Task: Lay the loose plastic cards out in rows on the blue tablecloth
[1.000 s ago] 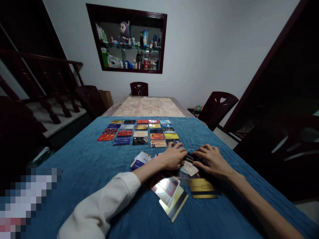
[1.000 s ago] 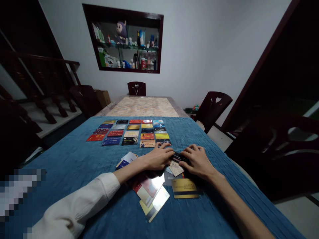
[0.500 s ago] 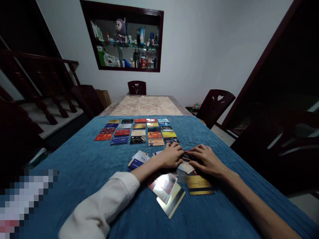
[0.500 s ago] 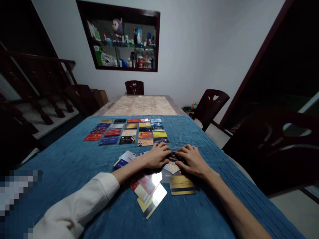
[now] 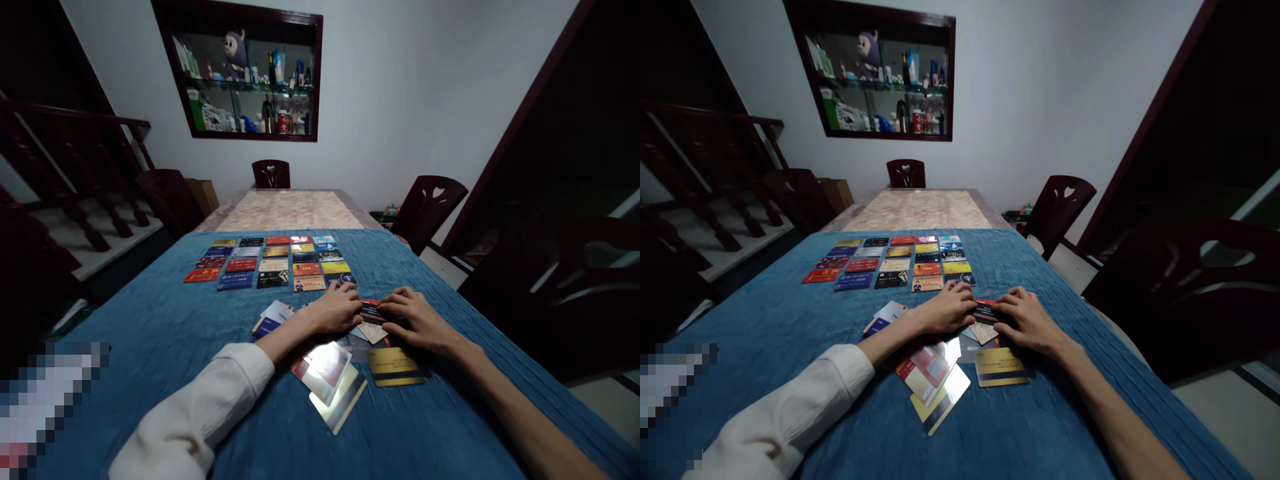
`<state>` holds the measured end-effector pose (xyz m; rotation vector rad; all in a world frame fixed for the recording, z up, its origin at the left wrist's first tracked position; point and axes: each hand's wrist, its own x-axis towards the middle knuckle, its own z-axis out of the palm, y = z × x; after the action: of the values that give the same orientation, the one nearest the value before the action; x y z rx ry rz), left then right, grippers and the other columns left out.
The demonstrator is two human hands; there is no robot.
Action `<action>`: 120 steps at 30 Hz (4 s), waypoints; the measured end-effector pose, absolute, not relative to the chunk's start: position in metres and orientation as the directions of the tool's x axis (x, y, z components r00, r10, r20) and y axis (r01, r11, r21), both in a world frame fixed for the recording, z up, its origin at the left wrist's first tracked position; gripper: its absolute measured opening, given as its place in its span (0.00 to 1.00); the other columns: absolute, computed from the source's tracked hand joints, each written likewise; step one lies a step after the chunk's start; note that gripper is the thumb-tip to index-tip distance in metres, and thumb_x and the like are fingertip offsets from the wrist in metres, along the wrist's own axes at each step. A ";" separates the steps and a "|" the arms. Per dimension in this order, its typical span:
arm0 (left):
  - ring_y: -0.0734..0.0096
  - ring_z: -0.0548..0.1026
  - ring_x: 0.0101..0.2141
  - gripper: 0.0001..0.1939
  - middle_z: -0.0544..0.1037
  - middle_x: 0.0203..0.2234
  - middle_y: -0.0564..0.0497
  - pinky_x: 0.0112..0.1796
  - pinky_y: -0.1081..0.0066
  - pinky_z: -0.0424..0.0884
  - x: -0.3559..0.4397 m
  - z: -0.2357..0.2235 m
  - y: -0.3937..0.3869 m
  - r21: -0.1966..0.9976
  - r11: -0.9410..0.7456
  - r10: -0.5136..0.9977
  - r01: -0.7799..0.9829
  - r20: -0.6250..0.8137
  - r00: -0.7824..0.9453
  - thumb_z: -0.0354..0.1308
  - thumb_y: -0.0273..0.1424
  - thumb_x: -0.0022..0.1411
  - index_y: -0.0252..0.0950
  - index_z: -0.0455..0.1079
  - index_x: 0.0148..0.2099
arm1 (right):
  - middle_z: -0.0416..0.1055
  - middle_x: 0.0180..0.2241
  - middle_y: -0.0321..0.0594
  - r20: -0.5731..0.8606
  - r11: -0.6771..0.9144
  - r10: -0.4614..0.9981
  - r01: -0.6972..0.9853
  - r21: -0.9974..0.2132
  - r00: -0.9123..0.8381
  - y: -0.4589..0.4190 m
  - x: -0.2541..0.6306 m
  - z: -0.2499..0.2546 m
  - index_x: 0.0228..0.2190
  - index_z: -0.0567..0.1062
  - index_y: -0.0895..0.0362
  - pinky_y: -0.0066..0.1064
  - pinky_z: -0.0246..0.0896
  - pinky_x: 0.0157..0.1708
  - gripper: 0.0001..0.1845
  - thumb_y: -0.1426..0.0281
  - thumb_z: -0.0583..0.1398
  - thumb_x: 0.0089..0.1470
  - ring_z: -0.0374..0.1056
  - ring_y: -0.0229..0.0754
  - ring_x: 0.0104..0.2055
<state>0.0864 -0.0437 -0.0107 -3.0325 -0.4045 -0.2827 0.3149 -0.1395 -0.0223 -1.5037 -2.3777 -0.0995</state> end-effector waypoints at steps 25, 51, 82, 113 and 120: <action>0.61 0.72 0.46 0.13 0.78 0.41 0.43 0.45 0.66 0.66 0.082 -0.009 -0.026 0.196 -0.950 0.296 0.242 0.322 0.899 0.49 0.22 0.67 0.34 0.74 0.46 | 0.78 0.34 0.43 0.622 0.436 0.725 0.896 -0.081 -0.296 -0.123 0.320 -0.046 0.44 0.78 0.55 0.38 0.60 0.37 0.13 0.70 0.54 0.64 0.68 0.47 0.40; 0.64 0.73 0.39 0.10 0.77 0.34 0.46 0.43 0.66 0.71 0.083 -0.018 -0.021 0.341 -0.866 0.490 0.367 0.427 0.760 0.53 0.23 0.63 0.33 0.76 0.41 | 0.75 0.40 0.45 0.711 0.370 0.646 0.929 0.026 -0.277 -0.121 0.299 -0.042 0.46 0.73 0.56 0.41 0.57 0.45 0.12 0.73 0.54 0.62 0.65 0.49 0.44; 0.57 0.70 0.44 0.15 0.76 0.40 0.42 0.45 0.60 0.68 0.081 -0.011 -0.026 0.148 -0.888 0.454 0.436 0.441 0.774 0.51 0.23 0.63 0.33 0.71 0.51 | 0.69 0.48 0.50 0.738 0.259 0.618 0.956 0.136 -0.272 -0.123 0.289 -0.041 0.55 0.69 0.54 0.47 0.57 0.49 0.22 0.69 0.56 0.60 0.60 0.55 0.51; 0.56 0.69 0.49 0.17 0.73 0.49 0.40 0.47 0.59 0.65 0.075 -0.007 -0.038 -0.221 -0.862 0.349 0.457 0.395 0.850 0.47 0.29 0.68 0.31 0.63 0.57 | 0.69 0.44 0.52 0.738 0.326 0.570 0.924 0.200 -0.361 -0.124 0.295 -0.039 0.52 0.71 0.60 0.43 0.61 0.45 0.21 0.63 0.58 0.59 0.62 0.54 0.48; 0.55 0.68 0.49 0.16 0.71 0.51 0.38 0.47 0.59 0.65 0.063 0.005 -0.032 -0.295 -0.830 0.354 0.473 0.375 0.857 0.48 0.29 0.68 0.29 0.63 0.56 | 0.70 0.45 0.53 0.696 0.392 0.579 0.894 0.219 -0.425 -0.110 0.289 -0.025 0.52 0.71 0.60 0.42 0.61 0.43 0.22 0.62 0.58 0.60 0.62 0.54 0.48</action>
<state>0.0628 -0.0324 0.0054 -2.6506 -0.6145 -0.4329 0.2887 -0.1100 -0.0252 -1.2572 -2.1348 -0.7980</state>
